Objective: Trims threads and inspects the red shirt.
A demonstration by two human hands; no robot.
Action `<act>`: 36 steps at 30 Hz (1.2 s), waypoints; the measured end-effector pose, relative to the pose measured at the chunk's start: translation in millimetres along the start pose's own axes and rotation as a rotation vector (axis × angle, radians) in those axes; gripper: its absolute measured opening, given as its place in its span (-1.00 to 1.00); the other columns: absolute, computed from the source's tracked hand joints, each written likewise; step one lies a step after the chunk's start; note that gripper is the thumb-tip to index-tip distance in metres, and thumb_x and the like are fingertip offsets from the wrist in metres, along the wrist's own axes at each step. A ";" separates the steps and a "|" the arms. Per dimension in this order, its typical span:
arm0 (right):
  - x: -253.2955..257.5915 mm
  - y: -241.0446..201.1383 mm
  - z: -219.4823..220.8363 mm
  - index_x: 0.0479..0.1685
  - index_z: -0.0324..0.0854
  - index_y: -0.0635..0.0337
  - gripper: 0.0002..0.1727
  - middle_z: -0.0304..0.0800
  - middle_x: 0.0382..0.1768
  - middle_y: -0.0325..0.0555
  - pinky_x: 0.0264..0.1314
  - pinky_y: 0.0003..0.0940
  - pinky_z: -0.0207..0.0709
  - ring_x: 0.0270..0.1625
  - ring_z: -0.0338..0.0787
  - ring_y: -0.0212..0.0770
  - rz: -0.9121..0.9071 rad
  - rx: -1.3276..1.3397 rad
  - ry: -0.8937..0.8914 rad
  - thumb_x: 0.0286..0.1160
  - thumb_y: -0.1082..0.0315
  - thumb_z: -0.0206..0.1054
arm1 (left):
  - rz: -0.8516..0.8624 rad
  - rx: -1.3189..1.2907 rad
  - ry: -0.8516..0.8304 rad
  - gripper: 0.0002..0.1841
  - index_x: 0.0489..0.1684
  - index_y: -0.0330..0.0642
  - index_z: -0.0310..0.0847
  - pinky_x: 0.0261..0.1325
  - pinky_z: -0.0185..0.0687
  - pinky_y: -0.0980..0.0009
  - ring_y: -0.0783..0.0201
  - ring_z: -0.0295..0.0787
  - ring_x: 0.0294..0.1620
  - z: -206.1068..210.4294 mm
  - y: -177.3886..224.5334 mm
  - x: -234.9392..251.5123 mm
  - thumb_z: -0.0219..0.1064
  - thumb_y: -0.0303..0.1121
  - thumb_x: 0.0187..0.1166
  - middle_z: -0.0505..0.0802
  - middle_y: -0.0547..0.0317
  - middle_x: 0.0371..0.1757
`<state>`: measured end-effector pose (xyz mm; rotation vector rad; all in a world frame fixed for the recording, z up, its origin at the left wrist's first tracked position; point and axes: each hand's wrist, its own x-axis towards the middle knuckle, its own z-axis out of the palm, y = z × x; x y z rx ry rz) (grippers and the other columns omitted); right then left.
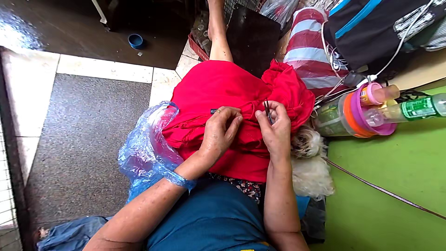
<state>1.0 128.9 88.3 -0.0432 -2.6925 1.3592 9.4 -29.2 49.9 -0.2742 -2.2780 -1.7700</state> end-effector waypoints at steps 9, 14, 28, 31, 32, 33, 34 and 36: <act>3.3 1.8 10.5 -0.15 0.74 0.27 -0.85 0.66 -0.36 -0.19 -0.38 -0.63 0.32 -0.44 0.49 -0.52 0.003 0.076 0.034 0.63 0.38 0.30 | -0.091 0.194 0.025 -0.85 -0.20 -0.23 0.81 -0.08 0.57 0.35 0.27 0.72 -0.16 9.2 13.6 15.3 0.34 -0.38 0.65 0.77 0.06 -0.18; -2.6 8.5 1.9 -0.20 0.71 0.04 -0.87 0.43 -0.66 -0.42 -0.78 -0.74 0.01 -0.80 0.14 -0.61 0.079 0.402 -0.009 0.67 0.32 0.26 | -0.081 0.216 0.010 -0.83 -0.19 -0.23 0.83 -0.04 0.61 0.31 0.25 0.75 -0.09 12.1 11.7 15.5 0.32 -0.36 0.66 0.81 0.05 -0.12; -3.7 10.4 2.7 -0.11 0.62 0.13 -0.84 0.45 -0.52 -0.31 -0.67 -0.70 0.06 -0.69 0.22 -0.56 -0.006 0.260 -0.106 0.76 0.35 0.13 | -0.290 0.095 -0.124 -0.85 -0.33 -0.08 0.90 0.09 0.57 0.16 0.32 0.74 -0.02 6.5 13.5 30.5 0.52 -0.22 0.50 0.85 0.20 -0.08; -3.7 8.7 1.5 -0.09 0.65 0.22 -0.82 0.57 -0.36 -0.23 -0.49 -0.65 0.24 -0.52 0.40 -0.53 -0.047 0.145 -0.108 0.76 0.36 0.16 | -0.283 0.072 -0.152 -0.86 -0.34 -0.11 0.87 0.11 0.56 0.24 0.37 0.72 -0.02 1.1 8.1 32.2 0.46 -0.30 0.55 0.85 0.21 -0.10; -3.8 9.1 1.8 -0.09 0.65 0.19 -0.82 0.54 -0.42 -0.26 -0.54 -0.66 0.20 -0.57 0.35 -0.54 -0.030 0.148 -0.097 0.76 0.34 0.17 | -0.278 0.064 -0.158 -0.85 -0.32 -0.12 0.87 0.12 0.54 0.25 0.37 0.71 -0.01 0.3 6.3 31.9 0.42 -0.30 0.57 0.84 0.21 -0.11; -3.7 10.0 2.8 -0.09 0.66 0.15 -0.83 0.46 -0.54 -0.29 -0.66 -0.68 0.10 -0.68 0.24 -0.55 0.001 0.173 -0.081 0.76 0.32 0.17 | -0.278 0.057 -0.168 -0.83 -0.30 -0.13 0.85 0.12 0.53 0.25 0.37 0.70 -0.01 -0.6 5.3 31.6 0.38 -0.29 0.61 0.82 0.20 -0.10; -3.6 10.6 2.8 -0.09 0.65 0.11 -0.83 0.40 -0.61 -0.31 -0.74 -0.67 0.03 -0.75 0.15 -0.55 0.039 0.207 -0.079 0.76 0.29 0.17 | -0.283 0.043 -0.184 -0.82 -0.27 -0.14 0.83 0.13 0.52 0.24 0.35 0.69 0.01 -1.9 4.7 31.5 0.34 -0.29 0.65 0.80 0.19 -0.07; -4.0 11.4 0.9 -0.10 0.65 0.04 -0.83 0.35 -0.66 -0.34 -0.78 -0.67 -0.03 -0.80 0.10 -0.54 0.103 0.272 -0.090 0.76 0.24 0.16 | -0.320 -0.017 -0.219 -0.81 -0.22 -0.16 0.78 0.16 0.50 0.21 0.34 0.67 0.06 -5.5 2.8 31.9 0.28 -0.31 0.70 0.78 0.17 -0.04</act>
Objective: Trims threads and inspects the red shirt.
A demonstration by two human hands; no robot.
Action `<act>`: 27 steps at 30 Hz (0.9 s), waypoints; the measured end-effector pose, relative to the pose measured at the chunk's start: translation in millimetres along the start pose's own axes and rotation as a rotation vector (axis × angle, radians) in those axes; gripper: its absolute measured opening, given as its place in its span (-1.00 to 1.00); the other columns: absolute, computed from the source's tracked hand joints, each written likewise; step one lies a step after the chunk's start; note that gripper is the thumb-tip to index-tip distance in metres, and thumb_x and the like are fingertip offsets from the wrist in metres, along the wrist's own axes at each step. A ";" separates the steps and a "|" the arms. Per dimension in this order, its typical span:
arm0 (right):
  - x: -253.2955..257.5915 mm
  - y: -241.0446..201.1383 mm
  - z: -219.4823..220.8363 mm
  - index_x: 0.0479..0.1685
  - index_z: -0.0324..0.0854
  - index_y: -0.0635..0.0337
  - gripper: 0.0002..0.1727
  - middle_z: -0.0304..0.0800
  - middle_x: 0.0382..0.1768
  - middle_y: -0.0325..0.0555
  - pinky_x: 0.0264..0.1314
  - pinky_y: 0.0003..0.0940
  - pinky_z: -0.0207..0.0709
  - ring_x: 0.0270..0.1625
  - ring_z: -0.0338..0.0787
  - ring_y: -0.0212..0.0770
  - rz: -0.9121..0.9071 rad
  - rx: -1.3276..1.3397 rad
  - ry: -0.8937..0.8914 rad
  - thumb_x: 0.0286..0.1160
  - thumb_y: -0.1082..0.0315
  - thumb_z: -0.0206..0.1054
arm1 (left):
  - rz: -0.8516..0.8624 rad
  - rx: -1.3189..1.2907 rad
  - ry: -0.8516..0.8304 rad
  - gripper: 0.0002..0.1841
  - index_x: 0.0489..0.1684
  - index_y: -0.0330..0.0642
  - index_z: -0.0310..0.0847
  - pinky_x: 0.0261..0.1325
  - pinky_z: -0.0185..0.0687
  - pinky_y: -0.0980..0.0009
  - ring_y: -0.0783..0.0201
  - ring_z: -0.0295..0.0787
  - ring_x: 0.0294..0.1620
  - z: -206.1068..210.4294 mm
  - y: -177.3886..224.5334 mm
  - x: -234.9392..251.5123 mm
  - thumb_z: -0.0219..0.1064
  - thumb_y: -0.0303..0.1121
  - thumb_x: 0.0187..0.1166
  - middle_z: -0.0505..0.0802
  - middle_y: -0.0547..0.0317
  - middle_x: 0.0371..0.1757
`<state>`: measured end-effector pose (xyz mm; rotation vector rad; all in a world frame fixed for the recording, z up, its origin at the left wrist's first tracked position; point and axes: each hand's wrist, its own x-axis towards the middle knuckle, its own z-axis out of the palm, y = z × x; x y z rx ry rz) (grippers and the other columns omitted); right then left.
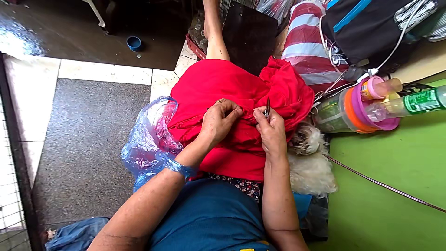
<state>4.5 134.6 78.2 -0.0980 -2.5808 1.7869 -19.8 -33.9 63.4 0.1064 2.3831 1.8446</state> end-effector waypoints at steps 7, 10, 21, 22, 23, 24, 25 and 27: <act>0.9 -0.2 1.8 -0.17 0.66 0.03 -0.81 0.36 -0.70 -0.35 -0.82 -0.69 -0.04 -0.83 0.08 -0.54 0.035 0.057 0.025 0.76 0.23 0.17 | -0.035 -0.263 -0.061 -0.87 -0.20 -0.15 0.65 -0.08 0.56 0.52 0.53 0.64 -0.27 -5.2 -4.8 -0.7 0.20 -0.39 0.73 0.71 0.33 -0.34; 2.4 -2.2 5.9 -0.14 0.65 0.07 -0.83 0.40 -0.62 -0.29 -0.74 -0.64 0.07 -0.75 0.20 -0.51 -0.013 -0.081 0.083 0.74 0.25 0.19 | -0.026 -0.315 -0.091 -0.87 -0.20 -0.15 0.64 -0.04 0.58 0.53 0.54 0.66 -0.24 -7.9 -6.3 -1.4 0.19 -0.41 0.74 0.72 0.34 -0.32; -10.5 -22.9 9.1 0.04 0.81 0.21 -0.73 0.72 -0.13 0.14 -0.27 0.04 0.52 -0.25 0.75 0.10 -0.433 -0.774 0.122 0.35 0.54 0.46 | -0.009 -0.255 -0.002 -0.85 -0.15 -0.19 0.64 0.01 0.64 0.55 0.55 0.73 -0.20 -4.0 -6.2 -8.1 0.23 -0.33 0.74 0.79 0.31 -0.27; -9.6 -23.2 11.3 0.03 0.81 0.20 -0.74 0.71 -0.14 0.14 -0.29 0.03 0.50 -0.27 0.74 0.10 -0.434 -0.800 0.129 0.37 0.55 0.44 | 0.000 -0.244 0.005 -0.85 -0.15 -0.20 0.65 0.01 0.63 0.55 0.55 0.73 -0.19 -3.4 -7.2 -8.7 0.24 -0.34 0.73 0.79 0.30 -0.27; -8.9 -24.0 12.9 0.04 0.81 0.20 -0.74 0.70 -0.15 0.14 -0.29 0.02 0.48 -0.27 0.73 0.10 -0.432 -0.817 0.130 0.39 0.55 0.42 | 0.014 -0.234 0.012 -0.85 -0.14 -0.21 0.66 0.02 0.63 0.54 0.55 0.73 -0.18 -2.9 -8.3 -9.3 0.24 -0.34 0.73 0.79 0.29 -0.26; -8.1 -24.6 13.9 0.04 0.81 0.19 -0.74 0.69 -0.16 0.13 -0.30 0.01 0.47 -0.28 0.73 0.09 -0.432 -0.830 0.129 0.39 0.54 0.41 | 0.031 -0.224 0.022 -0.85 -0.14 -0.21 0.67 0.04 0.65 0.54 0.54 0.74 -0.16 -2.4 -9.7 -9.8 0.24 -0.34 0.73 0.80 0.28 -0.25; -7.6 -25.1 14.4 0.04 0.82 0.19 -0.74 0.68 -0.16 0.13 -0.30 0.00 0.46 -0.28 0.72 0.09 -0.431 -0.835 0.125 0.40 0.54 0.42 | 0.042 -0.217 0.034 -0.85 -0.13 -0.22 0.67 0.05 0.65 0.52 0.54 0.75 -0.15 -1.6 -10.7 -10.0 0.24 -0.34 0.73 0.80 0.26 -0.24; -6.8 -26.1 13.9 0.06 0.82 0.18 -0.72 0.68 -0.16 0.14 -0.31 0.00 0.46 -0.27 0.72 0.09 -0.428 -0.836 0.112 0.37 0.54 0.44 | 0.049 -0.200 0.052 -0.84 -0.12 -0.21 0.69 0.06 0.64 0.51 0.53 0.74 -0.14 -0.1 -11.1 -10.4 0.24 -0.33 0.73 0.81 0.26 -0.22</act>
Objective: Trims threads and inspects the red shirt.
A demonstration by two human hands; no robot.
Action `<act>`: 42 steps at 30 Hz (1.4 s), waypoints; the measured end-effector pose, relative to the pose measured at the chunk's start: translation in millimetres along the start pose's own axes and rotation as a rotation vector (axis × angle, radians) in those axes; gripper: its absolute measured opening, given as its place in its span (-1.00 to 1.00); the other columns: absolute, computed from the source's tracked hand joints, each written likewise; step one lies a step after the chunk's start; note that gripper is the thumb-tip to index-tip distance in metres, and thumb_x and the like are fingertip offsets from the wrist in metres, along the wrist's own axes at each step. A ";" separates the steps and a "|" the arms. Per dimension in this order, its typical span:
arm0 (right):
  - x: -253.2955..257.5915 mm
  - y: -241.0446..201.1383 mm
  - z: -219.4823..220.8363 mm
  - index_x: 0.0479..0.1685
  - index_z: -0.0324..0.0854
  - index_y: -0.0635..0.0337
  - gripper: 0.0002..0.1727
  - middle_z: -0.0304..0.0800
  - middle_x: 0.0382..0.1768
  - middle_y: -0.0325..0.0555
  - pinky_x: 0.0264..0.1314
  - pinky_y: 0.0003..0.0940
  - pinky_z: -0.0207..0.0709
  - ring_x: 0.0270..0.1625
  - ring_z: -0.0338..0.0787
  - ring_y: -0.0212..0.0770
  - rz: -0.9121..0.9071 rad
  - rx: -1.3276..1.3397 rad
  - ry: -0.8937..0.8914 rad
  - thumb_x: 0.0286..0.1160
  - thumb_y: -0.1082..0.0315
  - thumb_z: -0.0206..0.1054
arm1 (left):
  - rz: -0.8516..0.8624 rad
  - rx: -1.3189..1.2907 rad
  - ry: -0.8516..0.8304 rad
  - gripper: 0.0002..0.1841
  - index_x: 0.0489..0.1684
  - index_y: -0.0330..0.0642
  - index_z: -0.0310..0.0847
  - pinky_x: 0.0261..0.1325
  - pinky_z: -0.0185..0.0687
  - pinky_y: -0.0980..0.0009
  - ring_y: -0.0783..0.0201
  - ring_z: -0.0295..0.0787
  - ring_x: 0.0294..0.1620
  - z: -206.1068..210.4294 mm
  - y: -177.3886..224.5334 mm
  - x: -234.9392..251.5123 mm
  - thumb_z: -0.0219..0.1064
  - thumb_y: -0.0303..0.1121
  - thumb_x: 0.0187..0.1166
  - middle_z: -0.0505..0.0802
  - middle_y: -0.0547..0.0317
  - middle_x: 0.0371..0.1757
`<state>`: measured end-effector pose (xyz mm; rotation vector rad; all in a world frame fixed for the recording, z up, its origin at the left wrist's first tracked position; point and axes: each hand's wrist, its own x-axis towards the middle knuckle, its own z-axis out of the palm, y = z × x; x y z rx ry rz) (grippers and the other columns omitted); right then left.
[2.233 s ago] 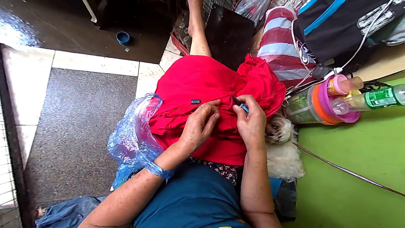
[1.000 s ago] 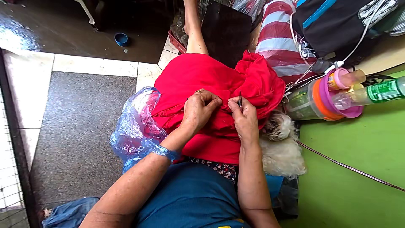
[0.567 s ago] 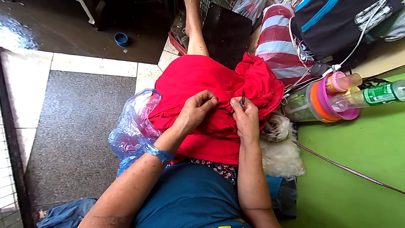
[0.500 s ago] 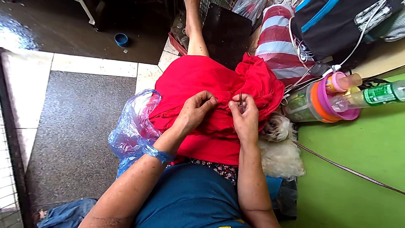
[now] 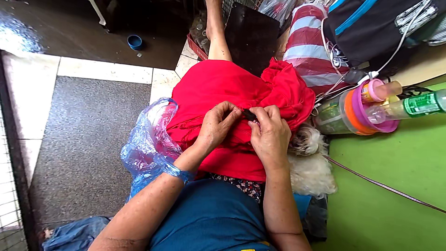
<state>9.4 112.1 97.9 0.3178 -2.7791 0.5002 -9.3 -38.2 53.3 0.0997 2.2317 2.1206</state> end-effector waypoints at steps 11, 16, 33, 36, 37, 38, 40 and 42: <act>4.5 13.4 8.6 0.03 0.79 0.26 -0.79 0.73 -0.21 0.17 -0.28 0.04 0.55 -0.25 0.78 0.11 0.033 0.151 0.014 0.53 0.52 0.33 | 0.110 0.114 0.009 -0.81 -0.11 -0.26 0.74 0.21 0.55 0.46 0.46 0.70 0.03 0.1 -4.0 -1.1 0.23 -0.36 0.72 0.80 0.15 -0.07; -2.1 33.9 1.3 0.37 0.49 0.08 -0.65 0.72 -0.10 -0.22 -0.40 -0.65 0.41 -0.38 0.58 -0.50 0.330 0.656 0.015 0.65 0.40 0.26 | 0.206 0.121 0.111 -0.83 -0.12 -0.28 0.79 0.11 0.61 0.58 0.51 0.73 -0.06 8.5 -5.4 -6.2 0.31 -0.37 0.67 0.84 0.14 -0.12; -11.9 33.1 16.3 0.38 0.51 -0.01 -0.63 0.69 -0.33 -0.30 -0.72 -0.72 0.11 -0.69 0.31 -0.56 0.428 0.920 0.009 0.63 0.39 0.26 | 0.038 -0.205 -0.083 -0.85 -0.22 -0.16 0.82 -0.20 0.75 0.59 0.56 0.78 -0.37 -24.0 13.2 -29.9 0.29 -0.44 0.66 0.87 0.43 -0.38; -12.2 31.5 21.4 0.25 0.56 0.09 -0.72 0.66 -0.24 -0.34 -0.50 -0.79 0.35 -0.50 0.49 -0.64 0.333 0.884 0.151 0.61 0.39 0.30 | 0.116 -0.020 -0.041 -0.87 -0.21 -0.24 0.79 -0.15 0.76 0.62 0.58 0.78 -0.33 -16.3 12.7 -36.5 0.32 -0.43 0.64 0.85 0.35 -0.33; -12.9 30.7 21.9 0.15 0.59 0.15 -0.79 0.67 -0.19 -0.33 -0.31 -0.78 0.47 -0.35 0.59 -0.65 0.278 0.838 0.189 0.62 0.38 0.33 | 0.167 0.063 -0.007 -0.87 -0.22 -0.26 0.80 -0.13 0.74 0.65 0.60 0.77 -0.30 -12.2 9.7 -35.4 0.33 -0.42 0.62 0.85 0.31 -0.31; -12.5 29.4 22.9 0.00 0.62 0.19 -0.87 0.65 -0.23 -0.31 -0.30 -0.77 0.45 -0.33 0.58 -0.63 0.215 0.773 0.221 0.59 0.39 0.35 | 0.232 0.144 0.029 -0.86 -0.23 -0.28 0.82 -0.09 0.69 0.66 0.59 0.76 -0.28 -8.2 6.5 -32.8 0.35 -0.42 0.60 0.85 0.24 -0.29; -10.7 27.6 23.7 -0.14 0.71 0.31 -0.86 0.67 -0.26 -0.13 -0.32 -0.70 0.44 -0.34 0.58 -0.49 0.112 0.595 0.230 0.47 0.42 0.45 | 0.354 0.283 0.095 -0.86 -0.23 -0.29 0.87 -0.03 0.64 0.63 0.49 0.76 -0.24 -0.7 3.3 -25.3 0.39 -0.43 0.56 0.86 0.11 -0.29; -10.3 25.6 24.6 -0.12 0.76 0.40 -0.81 0.78 -0.18 0.09 -0.18 -0.46 0.63 -0.24 0.75 -0.24 0.075 0.424 0.186 0.40 0.44 0.52 | 0.424 0.388 0.138 -0.88 -0.21 -0.30 0.89 -0.04 0.63 0.54 0.34 0.78 -0.23 5.3 3.7 -18.5 0.41 -0.49 0.53 0.87 0.01 -0.29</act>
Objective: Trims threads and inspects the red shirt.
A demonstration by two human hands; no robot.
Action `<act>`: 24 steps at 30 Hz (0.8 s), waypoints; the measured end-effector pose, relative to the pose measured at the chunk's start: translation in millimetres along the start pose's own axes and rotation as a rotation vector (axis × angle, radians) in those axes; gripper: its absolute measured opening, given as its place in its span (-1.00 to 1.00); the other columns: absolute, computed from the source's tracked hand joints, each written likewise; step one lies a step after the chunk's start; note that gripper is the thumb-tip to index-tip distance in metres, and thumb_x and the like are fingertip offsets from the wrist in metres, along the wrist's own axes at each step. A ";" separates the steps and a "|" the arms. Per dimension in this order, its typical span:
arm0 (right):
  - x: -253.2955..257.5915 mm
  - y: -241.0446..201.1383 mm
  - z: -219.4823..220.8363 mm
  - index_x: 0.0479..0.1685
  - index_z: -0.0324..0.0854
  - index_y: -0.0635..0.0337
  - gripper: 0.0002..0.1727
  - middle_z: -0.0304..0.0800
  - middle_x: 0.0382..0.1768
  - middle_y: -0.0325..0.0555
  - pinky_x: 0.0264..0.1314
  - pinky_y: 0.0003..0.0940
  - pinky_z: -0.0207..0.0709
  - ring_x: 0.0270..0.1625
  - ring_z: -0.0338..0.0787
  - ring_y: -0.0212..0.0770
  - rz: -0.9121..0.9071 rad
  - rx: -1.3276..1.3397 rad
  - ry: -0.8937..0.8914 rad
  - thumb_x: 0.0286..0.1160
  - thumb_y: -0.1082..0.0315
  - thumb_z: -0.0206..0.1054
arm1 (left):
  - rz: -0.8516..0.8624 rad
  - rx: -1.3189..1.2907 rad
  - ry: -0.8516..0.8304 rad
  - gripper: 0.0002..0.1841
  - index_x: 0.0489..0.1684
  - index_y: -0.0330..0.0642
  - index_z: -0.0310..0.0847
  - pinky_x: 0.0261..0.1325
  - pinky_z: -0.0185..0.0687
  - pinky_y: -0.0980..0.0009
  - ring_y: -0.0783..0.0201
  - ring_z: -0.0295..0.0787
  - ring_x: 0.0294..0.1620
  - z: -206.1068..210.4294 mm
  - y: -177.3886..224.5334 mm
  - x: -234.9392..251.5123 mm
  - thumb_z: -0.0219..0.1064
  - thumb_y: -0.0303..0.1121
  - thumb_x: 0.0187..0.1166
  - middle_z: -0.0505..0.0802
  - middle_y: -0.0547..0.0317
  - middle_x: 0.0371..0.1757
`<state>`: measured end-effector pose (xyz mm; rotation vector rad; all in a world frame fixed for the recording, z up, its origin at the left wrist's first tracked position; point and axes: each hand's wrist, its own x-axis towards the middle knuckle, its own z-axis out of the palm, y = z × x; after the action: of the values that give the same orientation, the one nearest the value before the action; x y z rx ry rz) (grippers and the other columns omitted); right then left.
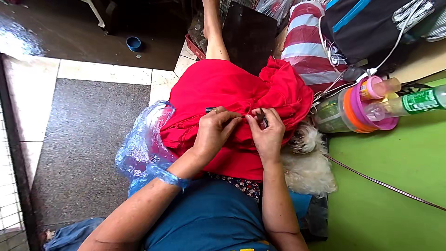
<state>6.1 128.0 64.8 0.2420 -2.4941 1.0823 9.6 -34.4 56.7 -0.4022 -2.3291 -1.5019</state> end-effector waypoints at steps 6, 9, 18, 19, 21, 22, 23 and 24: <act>1.0 2.4 -14.0 -0.10 0.68 0.13 -0.94 0.71 -0.28 -0.38 -0.35 -0.75 0.46 -0.39 0.59 -0.65 0.182 0.323 -0.024 0.63 0.40 0.30 | -0.080 0.037 0.026 -0.87 -0.24 -0.28 0.86 -0.06 0.62 0.50 0.33 0.78 -0.25 6.4 -7.9 7.1 0.40 -0.44 0.56 0.86 0.04 -0.33; 4.5 4.9 -23.0 -0.16 0.63 -0.05 -0.87 0.63 -0.45 -0.51 -0.70 -0.80 0.14 -0.70 0.28 -0.69 0.308 0.563 0.024 0.72 0.37 0.20 | -0.250 -0.125 -0.032 -0.81 -0.21 -0.26 0.82 -0.03 0.64 0.57 0.51 0.76 -0.24 1.7 -15.4 8.7 0.33 -0.34 0.65 0.87 0.16 -0.26; 10.2 -25.0 -11.0 -0.18 0.61 -0.02 -0.70 0.83 -0.33 -0.40 -0.63 -0.76 0.32 -0.66 0.46 -0.64 0.301 0.909 -0.108 0.85 0.32 -0.04 | 0.163 -0.498 -0.308 -0.74 -0.27 -0.41 0.83 0.12 0.69 0.46 0.33 0.83 -0.09 -18.3 55.2 -39.6 0.28 -0.39 0.68 0.90 -0.02 -0.25; 11.5 -34.5 -3.5 -0.18 0.60 -0.03 -0.70 0.84 -0.33 -0.41 -0.65 -0.77 0.30 -0.67 0.46 -0.65 0.299 0.942 -0.166 0.86 0.32 -0.05 | 0.232 -0.534 -0.358 -0.73 -0.27 -0.41 0.84 0.09 0.69 0.43 0.26 0.83 -0.11 -21.0 66.9 -46.5 0.27 -0.40 0.69 0.89 -0.07 -0.26; 8.3 -56.9 17.2 -0.15 0.58 -0.07 -0.75 0.85 -0.33 -0.47 -0.66 -0.77 0.29 -0.67 0.45 -0.70 0.264 0.958 -0.343 0.84 0.30 -0.02 | 0.344 -0.574 -0.462 -0.75 -0.24 -0.39 0.84 0.01 0.68 0.38 0.17 0.80 -0.17 -26.5 83.0 -54.8 0.24 -0.44 0.68 0.86 -0.09 -0.29; 1.9 -69.8 30.8 -0.13 0.56 0.01 -0.80 0.84 -0.35 -0.43 -0.63 -0.73 0.33 -0.65 0.48 -0.68 0.228 0.953 -0.445 0.81 0.34 0.01 | 0.377 -0.598 -0.509 -0.75 -0.23 -0.40 0.83 -0.02 0.65 0.36 0.14 0.78 -0.19 -29.0 88.1 -57.6 0.22 -0.46 0.69 0.84 -0.11 -0.29; -6.9 -82.6 46.8 -0.16 0.55 0.15 -0.84 0.84 -0.37 -0.35 -0.52 -0.66 0.46 -0.57 0.59 -0.62 0.167 0.929 -0.545 0.74 0.42 0.07 | 0.398 -0.614 -0.539 -0.74 -0.22 -0.40 0.83 -0.05 0.63 0.36 0.12 0.76 -0.20 -30.7 91.7 -60.6 0.20 -0.46 0.71 0.82 -0.12 -0.30; -17.1 -93.2 63.6 -0.21 0.60 0.34 -0.85 0.85 -0.37 -0.19 -0.30 -0.51 0.65 -0.41 0.75 -0.48 0.093 0.880 -0.654 0.66 0.51 0.14 | 0.410 -0.622 -0.559 -0.73 -0.22 -0.40 0.83 -0.07 0.63 0.38 0.12 0.76 -0.22 -32.7 94.5 -63.5 0.18 -0.45 0.73 0.81 -0.13 -0.31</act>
<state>31.7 17.9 79.7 0.8418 -2.3360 2.4049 110.0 -29.7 119.4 -1.5204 -1.8679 -2.0396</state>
